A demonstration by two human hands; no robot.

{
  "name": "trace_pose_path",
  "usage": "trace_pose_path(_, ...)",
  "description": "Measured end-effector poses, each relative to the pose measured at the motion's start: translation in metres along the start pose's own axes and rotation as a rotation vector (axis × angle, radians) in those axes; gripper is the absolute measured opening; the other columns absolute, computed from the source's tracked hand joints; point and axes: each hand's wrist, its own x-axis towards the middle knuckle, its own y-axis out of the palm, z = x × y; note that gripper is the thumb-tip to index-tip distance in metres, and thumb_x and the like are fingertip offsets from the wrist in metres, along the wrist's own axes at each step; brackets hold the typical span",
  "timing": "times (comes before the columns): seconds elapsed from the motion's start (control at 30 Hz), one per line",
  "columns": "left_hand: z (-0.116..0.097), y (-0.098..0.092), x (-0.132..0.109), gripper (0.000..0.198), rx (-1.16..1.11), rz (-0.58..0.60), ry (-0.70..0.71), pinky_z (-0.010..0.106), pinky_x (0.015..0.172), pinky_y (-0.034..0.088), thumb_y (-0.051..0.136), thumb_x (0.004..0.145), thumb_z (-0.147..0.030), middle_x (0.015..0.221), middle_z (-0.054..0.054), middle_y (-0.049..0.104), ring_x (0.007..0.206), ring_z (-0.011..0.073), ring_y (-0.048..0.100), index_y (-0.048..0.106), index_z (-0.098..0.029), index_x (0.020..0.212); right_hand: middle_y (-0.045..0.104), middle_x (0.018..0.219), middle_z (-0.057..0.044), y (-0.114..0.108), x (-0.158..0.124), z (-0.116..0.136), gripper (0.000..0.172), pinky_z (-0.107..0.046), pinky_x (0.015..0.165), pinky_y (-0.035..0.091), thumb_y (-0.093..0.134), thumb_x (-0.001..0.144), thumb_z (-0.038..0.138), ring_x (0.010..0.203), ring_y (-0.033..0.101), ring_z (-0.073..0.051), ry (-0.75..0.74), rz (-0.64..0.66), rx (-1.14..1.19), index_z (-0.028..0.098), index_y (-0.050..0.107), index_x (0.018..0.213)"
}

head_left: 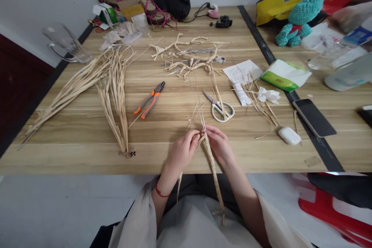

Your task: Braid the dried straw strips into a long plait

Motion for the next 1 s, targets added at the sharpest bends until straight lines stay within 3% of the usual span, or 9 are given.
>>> trace_pose_path(0.2, -0.0005, -0.0001, -0.0016, 0.017, 0.006, 0.007, 0.004, 0.023, 0.063, 0.049, 0.04, 0.093, -0.027, 0.091, 0.004, 0.068, 0.075, 0.0138, 0.066, 0.051, -0.02, 0.104, 0.071, 0.086, -0.002, 0.0009, -0.0015, 0.002, 0.025, -0.029, 0.076, 0.05, 0.073, 0.067, 0.026, 0.075, 0.063, -0.016, 0.009, 0.016, -0.009, 0.023, 0.072, 0.092)
trace_pose_path(0.33, -0.0029, -0.0027, -0.0009, 0.016, -0.039, 0.038, 0.036, 0.025, 0.067, 0.048, 0.039, 0.092, -0.024, 0.088, 0.004, 0.067, 0.076, 0.0141, 0.064, 0.052, -0.019, 0.099, 0.071, 0.086, -0.002, 0.0014, -0.0026, 0.003, 0.026, -0.028, 0.076, 0.05, 0.074, 0.067, 0.026, 0.075, 0.063, -0.014, 0.021, 0.028, 0.015, 0.023, 0.072, 0.093)
trace_pose_path(0.57, -0.0061, -0.0062, -0.0001, 0.016, -0.221, 0.021, -0.03, 0.023, 0.068, 0.049, 0.041, 0.092, -0.025, 0.092, 0.005, 0.065, 0.078, 0.0121, 0.062, 0.054, -0.019, 0.099, 0.071, 0.087, -0.002, 0.0005, -0.0023, 0.0025, 0.026, -0.028, 0.077, 0.049, 0.074, 0.067, 0.026, 0.076, 0.063, -0.014, 0.024, 0.032, 0.013, 0.023, 0.072, 0.093)
trace_pose_path(1.0, -0.0045, -0.0013, -0.0001, 0.014, -0.273, 0.05, -0.037, 0.023, 0.071, 0.048, 0.05, 0.09, -0.028, 0.091, 0.004, 0.067, 0.078, 0.0118, 0.061, 0.059, -0.019, 0.095, 0.071, 0.085, -0.001, 0.0003, -0.0025, 0.0023, 0.024, -0.023, 0.073, 0.049, 0.075, 0.068, 0.024, 0.074, 0.062, -0.011, 0.035, 0.04, 0.06, 0.023, 0.072, 0.091)
